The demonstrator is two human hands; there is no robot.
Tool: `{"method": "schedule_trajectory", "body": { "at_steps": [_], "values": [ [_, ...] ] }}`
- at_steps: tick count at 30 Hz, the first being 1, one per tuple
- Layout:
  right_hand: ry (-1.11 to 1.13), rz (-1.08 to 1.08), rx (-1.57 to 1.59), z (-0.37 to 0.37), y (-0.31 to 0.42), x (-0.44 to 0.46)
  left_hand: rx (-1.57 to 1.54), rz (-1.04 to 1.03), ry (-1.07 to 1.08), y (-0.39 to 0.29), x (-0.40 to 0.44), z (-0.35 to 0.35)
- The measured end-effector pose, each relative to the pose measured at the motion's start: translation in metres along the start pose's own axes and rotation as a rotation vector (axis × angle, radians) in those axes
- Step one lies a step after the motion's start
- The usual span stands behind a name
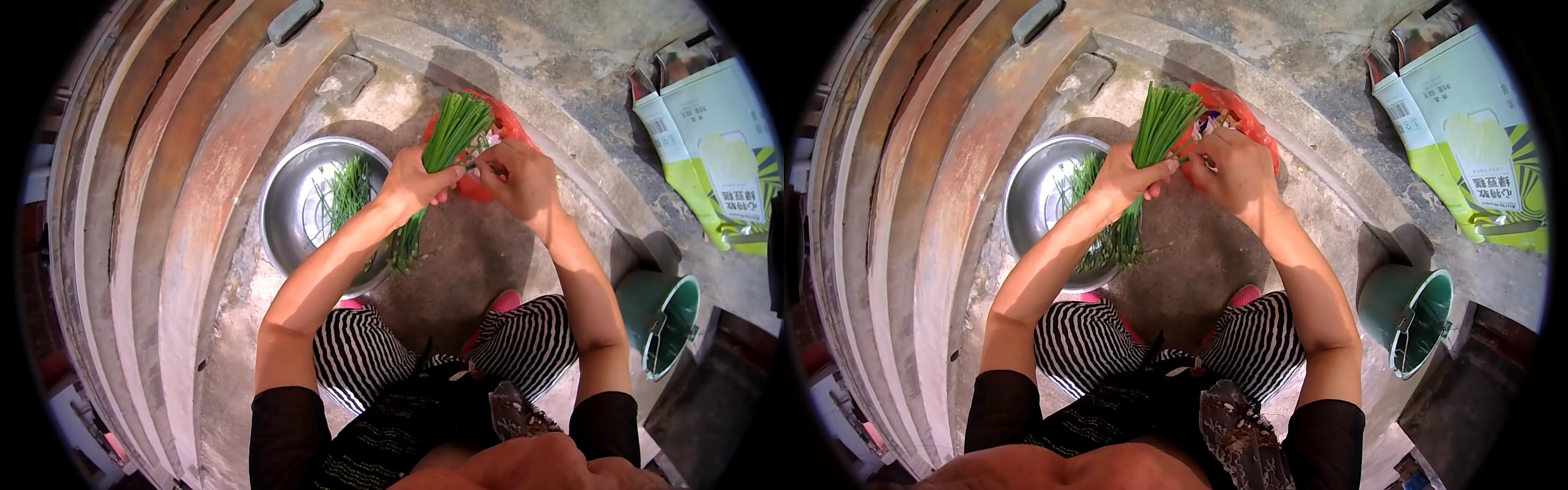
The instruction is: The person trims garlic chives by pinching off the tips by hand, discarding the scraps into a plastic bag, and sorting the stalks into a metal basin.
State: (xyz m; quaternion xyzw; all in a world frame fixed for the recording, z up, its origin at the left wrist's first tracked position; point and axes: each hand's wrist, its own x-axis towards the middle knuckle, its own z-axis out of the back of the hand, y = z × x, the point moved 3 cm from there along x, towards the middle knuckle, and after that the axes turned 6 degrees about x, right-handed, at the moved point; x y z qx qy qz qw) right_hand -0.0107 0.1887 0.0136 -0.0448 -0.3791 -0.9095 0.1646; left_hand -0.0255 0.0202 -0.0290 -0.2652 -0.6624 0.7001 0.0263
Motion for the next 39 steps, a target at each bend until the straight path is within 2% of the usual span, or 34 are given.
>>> {"method": "schedule_trajectory", "body": {
  "at_steps": [5, 7, 8, 10, 11, 14, 16, 19, 23, 26, 29, 31, 32, 34, 35, 37, 38, 39],
  "values": [
    [-0.217, -0.016, -0.218, 0.010, -0.004, 0.003, -0.099, 0.022, 0.024, -0.002, -0.002, 0.005],
    [-0.359, -0.205, -0.130, 0.026, -0.027, 0.004, -0.132, 0.028, 0.038, -0.007, -0.005, 0.007],
    [-0.361, -0.205, -0.129, 0.026, -0.034, 0.004, -0.194, 0.034, 0.061, -0.009, -0.007, 0.007],
    [-0.455, 0.139, -0.297, 0.026, -0.029, 0.002, -0.253, 0.041, 0.084, -0.010, -0.008, 0.006],
    [-0.455, 0.138, -0.297, 0.025, -0.031, 0.001, -0.272, 0.053, 0.107, -0.008, -0.008, 0.005],
    [-0.463, 0.016, -0.117, 0.025, -0.023, 0.000, -0.282, 0.058, 0.168, -0.002, -0.008, 0.004],
    [-0.261, -0.392, 0.706, 0.010, -0.025, 0.000, -0.274, 0.050, 0.206, -0.004, -0.008, 0.001],
    [-0.153, -0.422, 0.799, 0.005, -0.032, -0.002, -0.276, 0.069, 0.252, -0.005, -0.010, -0.003],
    [-0.183, -0.389, 0.881, 0.008, -0.037, -0.004, -0.285, 0.087, 0.233, -0.002, -0.009, -0.001],
    [-0.141, -0.413, 0.775, 0.012, -0.044, -0.006, -0.300, 0.089, 0.195, -0.001, -0.008, 0.004],
    [-0.139, -0.338, 0.711, 0.018, -0.038, -0.007, -0.310, 0.095, 0.180, -0.001, -0.007, 0.006],
    [-0.095, -0.177, 0.324, 0.026, -0.028, -0.007, -0.316, 0.104, 0.170, 0.000, -0.007, 0.006],
    [-0.095, -0.178, 0.324, 0.026, -0.029, -0.006, -0.276, 0.104, 0.159, 0.003, -0.006, 0.006],
    [-0.338, 0.039, -0.322, 0.032, -0.026, -0.003, -0.236, 0.103, 0.151, 0.003, -0.006, 0.006],
    [-0.338, 0.040, -0.325, 0.036, -0.027, -0.003, -0.216, 0.093, 0.152, 0.001, -0.007, 0.006],
    [-0.381, -0.375, 0.269, 0.045, -0.046, -0.004, -0.196, 0.082, 0.149, -0.001, -0.007, 0.008],
    [-0.379, -0.377, 0.270, 0.042, -0.045, -0.004, -0.205, 0.096, 0.151, -0.001, -0.008, 0.007],
    [-0.319, -0.470, 0.630, 0.032, -0.048, -0.005, -0.212, 0.109, 0.153, -0.002, -0.008, 0.007]
  ]
}}
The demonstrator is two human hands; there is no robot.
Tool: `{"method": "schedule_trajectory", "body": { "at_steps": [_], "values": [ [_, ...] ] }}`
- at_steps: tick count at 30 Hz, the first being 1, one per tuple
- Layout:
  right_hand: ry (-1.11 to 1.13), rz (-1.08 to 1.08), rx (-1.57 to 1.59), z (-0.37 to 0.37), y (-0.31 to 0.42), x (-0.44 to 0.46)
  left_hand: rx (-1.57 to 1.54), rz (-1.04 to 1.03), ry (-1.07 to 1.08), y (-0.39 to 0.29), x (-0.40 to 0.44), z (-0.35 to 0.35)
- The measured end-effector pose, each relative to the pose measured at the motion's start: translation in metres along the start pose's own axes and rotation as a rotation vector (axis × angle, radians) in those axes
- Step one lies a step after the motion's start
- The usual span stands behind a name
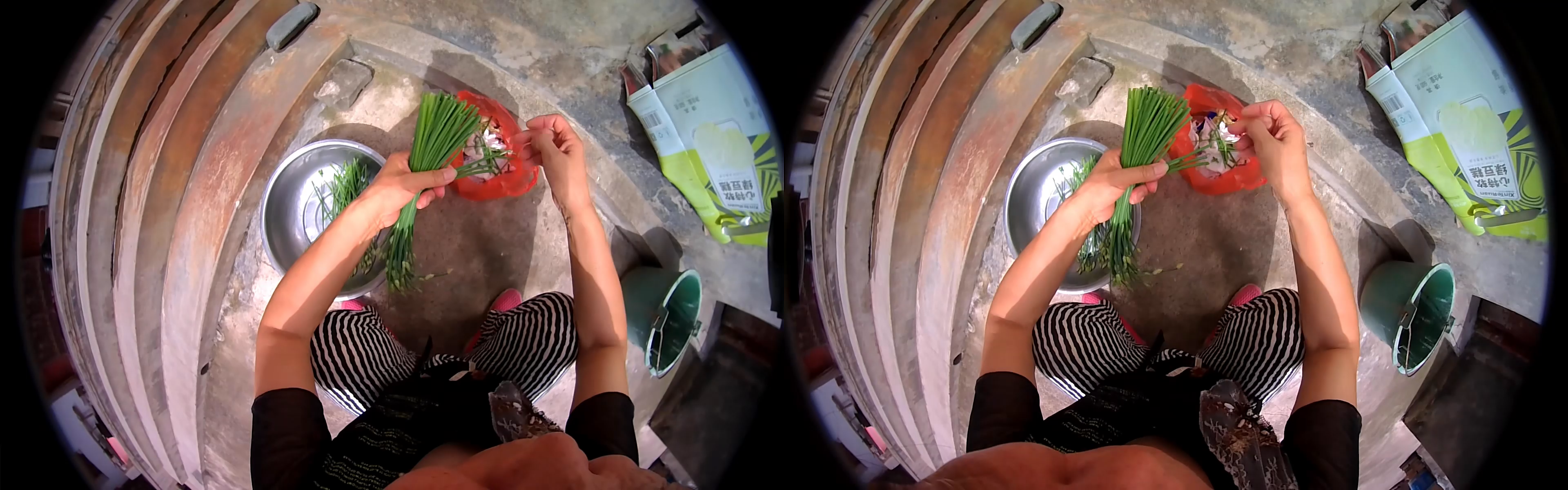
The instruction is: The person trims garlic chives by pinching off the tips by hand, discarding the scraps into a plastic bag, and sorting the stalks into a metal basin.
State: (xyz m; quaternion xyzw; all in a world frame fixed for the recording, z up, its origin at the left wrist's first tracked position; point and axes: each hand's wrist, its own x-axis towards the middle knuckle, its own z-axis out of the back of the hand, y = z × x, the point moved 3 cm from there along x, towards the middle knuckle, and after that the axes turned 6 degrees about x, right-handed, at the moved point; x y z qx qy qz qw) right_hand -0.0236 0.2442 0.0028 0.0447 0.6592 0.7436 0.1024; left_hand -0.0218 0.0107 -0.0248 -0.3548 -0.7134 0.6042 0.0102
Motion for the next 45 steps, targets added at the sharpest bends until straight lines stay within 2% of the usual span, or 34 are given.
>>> {"method": "schedule_trajectory", "body": {
  "at_steps": [1, 3, 6, 8, 15, 21, 23, 27, 29, 33, 34, 36, 38, 39, 41, 45],
  "values": [
    [0.097, -0.171, 0.317, -0.008, -0.008, -0.002, 0.001, 0.002, 0.001, -0.002, -0.001, -0.002],
    [0.121, -0.192, 0.365, -0.017, -0.009, -0.005, 0.028, -0.020, 0.051, -0.006, -0.003, -0.008],
    [0.210, -0.235, 0.301, -0.026, 0.000, -0.011, 0.027, -0.004, 0.094, -0.002, -0.002, -0.009],
    [0.293, -0.131, 0.139, -0.030, 0.003, -0.012, 0.026, -0.010, 0.096, -0.002, -0.001, -0.010],
    [0.284, -0.084, -0.007, -0.013, -0.004, -0.006, -0.045, -0.004, 0.028, 0.001, 0.001, 0.000],
    [0.301, 0.123, -0.155, -0.012, -0.001, -0.008, -0.031, 0.021, 0.015, 0.002, 0.002, 0.000],
    [0.216, 0.248, -0.381, -0.014, 0.008, -0.010, -0.003, 0.010, 0.015, -0.001, 0.001, -0.004],
    [0.061, 0.335, -0.442, -0.018, 0.014, -0.012, 0.012, -0.029, 0.033, -0.002, 0.004, -0.011],
    [-0.114, 0.379, -0.561, -0.010, 0.011, -0.006, -0.003, -0.034, 0.039, -0.002, 0.002, -0.008],
    [-0.126, 0.368, -0.500, 0.000, 0.000, 0.003, -0.029, -0.006, 0.013, 0.001, 0.002, -0.004],
    [-0.153, 0.576, -0.593, -0.003, 0.003, 0.002, -0.029, -0.005, 0.013, 0.002, 0.002, -0.004],
    [-0.179, 0.786, -0.684, -0.008, 0.011, -0.003, 0.014, -0.013, 0.027, 0.003, 0.003, -0.004],
    [-0.139, 0.583, -0.505, -0.013, 0.016, -0.009, 0.018, -0.013, 0.038, 0.003, 0.002, -0.006],
    [-0.139, 0.583, -0.504, -0.016, 0.021, -0.014, 0.022, -0.014, 0.048, 0.002, 0.002, -0.006],
    [0.075, 0.009, -0.072, -0.024, 0.011, -0.014, 0.033, -0.017, 0.049, 0.002, 0.001, -0.009],
    [0.135, -0.031, 0.049, -0.028, 0.008, -0.014, 0.033, -0.012, 0.059, 0.002, 0.000, -0.012]
  ]
}}
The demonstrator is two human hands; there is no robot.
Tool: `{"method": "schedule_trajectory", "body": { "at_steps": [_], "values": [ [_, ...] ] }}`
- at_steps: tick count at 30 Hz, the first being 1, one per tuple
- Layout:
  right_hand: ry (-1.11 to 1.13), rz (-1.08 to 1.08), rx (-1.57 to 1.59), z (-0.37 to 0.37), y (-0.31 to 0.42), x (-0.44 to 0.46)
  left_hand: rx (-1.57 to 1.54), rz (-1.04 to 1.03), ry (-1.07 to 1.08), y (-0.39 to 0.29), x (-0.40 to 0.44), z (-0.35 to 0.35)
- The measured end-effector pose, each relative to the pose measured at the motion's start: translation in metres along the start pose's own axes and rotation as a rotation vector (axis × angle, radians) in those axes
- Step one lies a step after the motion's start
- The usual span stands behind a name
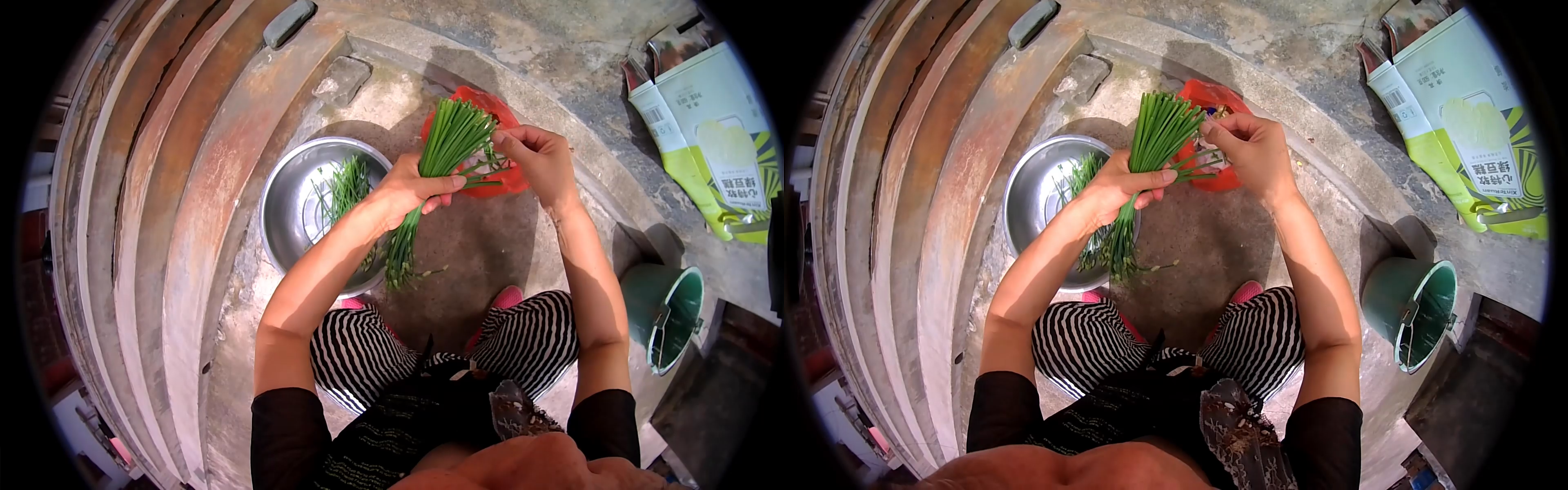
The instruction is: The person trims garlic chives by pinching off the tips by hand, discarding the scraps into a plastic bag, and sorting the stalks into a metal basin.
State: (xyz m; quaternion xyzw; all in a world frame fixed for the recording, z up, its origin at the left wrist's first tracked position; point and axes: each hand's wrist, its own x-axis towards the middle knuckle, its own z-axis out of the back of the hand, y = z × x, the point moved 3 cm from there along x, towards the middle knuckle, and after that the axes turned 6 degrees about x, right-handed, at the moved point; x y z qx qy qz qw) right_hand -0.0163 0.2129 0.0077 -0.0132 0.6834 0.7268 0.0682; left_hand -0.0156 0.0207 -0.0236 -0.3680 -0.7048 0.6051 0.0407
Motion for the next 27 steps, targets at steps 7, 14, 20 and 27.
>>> {"method": "schedule_trajectory", "body": {
  "at_steps": [7, 14, 20, 27],
  "values": [
    [0.100, -0.063, 0.052, 0.017, -0.015, 0.006, -0.055, -0.030, 0.009, -0.005, -0.001, 0.004],
    [-0.157, 0.549, -0.739, 0.014, 0.011, 0.000, 0.010, 0.003, -0.028, 0.002, 0.001, 0.010],
    [-0.205, 0.433, -0.521, 0.025, 0.003, 0.005, -0.094, 0.030, 0.056, -0.001, -0.005, 0.011],
    [-0.048, 0.167, -0.253, 0.008, 0.009, -0.003, -0.084, 0.064, 0.078, -0.003, -0.005, 0.003]
  ]
}}
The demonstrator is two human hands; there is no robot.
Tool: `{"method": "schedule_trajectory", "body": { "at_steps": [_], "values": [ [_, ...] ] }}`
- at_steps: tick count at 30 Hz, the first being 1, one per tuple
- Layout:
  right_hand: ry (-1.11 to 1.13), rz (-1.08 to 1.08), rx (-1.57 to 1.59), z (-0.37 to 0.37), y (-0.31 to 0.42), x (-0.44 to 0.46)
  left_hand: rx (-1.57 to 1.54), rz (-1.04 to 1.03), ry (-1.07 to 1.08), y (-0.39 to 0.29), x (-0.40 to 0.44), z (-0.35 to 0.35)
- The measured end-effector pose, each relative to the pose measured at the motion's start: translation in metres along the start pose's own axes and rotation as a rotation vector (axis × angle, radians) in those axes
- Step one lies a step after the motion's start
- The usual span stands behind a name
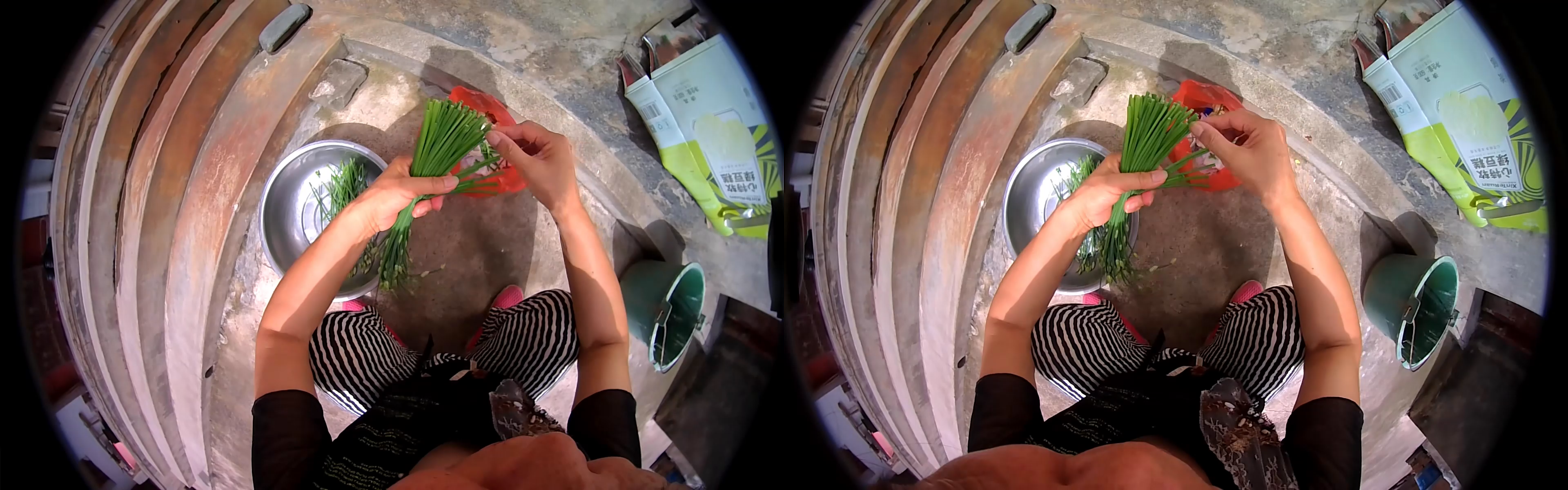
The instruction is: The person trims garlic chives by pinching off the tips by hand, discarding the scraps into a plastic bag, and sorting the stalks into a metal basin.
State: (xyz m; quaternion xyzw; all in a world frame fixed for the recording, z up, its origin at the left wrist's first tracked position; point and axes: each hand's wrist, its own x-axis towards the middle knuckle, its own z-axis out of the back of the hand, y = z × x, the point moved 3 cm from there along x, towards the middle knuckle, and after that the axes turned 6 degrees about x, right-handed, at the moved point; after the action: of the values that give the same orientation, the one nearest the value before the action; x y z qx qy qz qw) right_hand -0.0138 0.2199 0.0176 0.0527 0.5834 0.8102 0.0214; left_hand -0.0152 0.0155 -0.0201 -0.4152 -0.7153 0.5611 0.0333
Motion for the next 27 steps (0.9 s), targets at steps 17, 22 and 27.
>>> {"method": "schedule_trajectory", "body": {
  "at_steps": [17, 22, 27],
  "values": [
    [0.096, -0.012, 0.100, -0.006, 0.002, -0.004, 0.149, -0.057, -0.147, -0.001, 0.007, 0.002],
    [0.271, 0.187, -0.196, -0.022, 0.005, -0.010, 0.313, -0.069, -0.169, 0.000, 0.007, -0.003],
    [0.225, 0.431, -0.484, -0.023, 0.014, -0.010, 0.311, -0.084, -0.220, 0.003, 0.008, 0.000]
  ]
}}
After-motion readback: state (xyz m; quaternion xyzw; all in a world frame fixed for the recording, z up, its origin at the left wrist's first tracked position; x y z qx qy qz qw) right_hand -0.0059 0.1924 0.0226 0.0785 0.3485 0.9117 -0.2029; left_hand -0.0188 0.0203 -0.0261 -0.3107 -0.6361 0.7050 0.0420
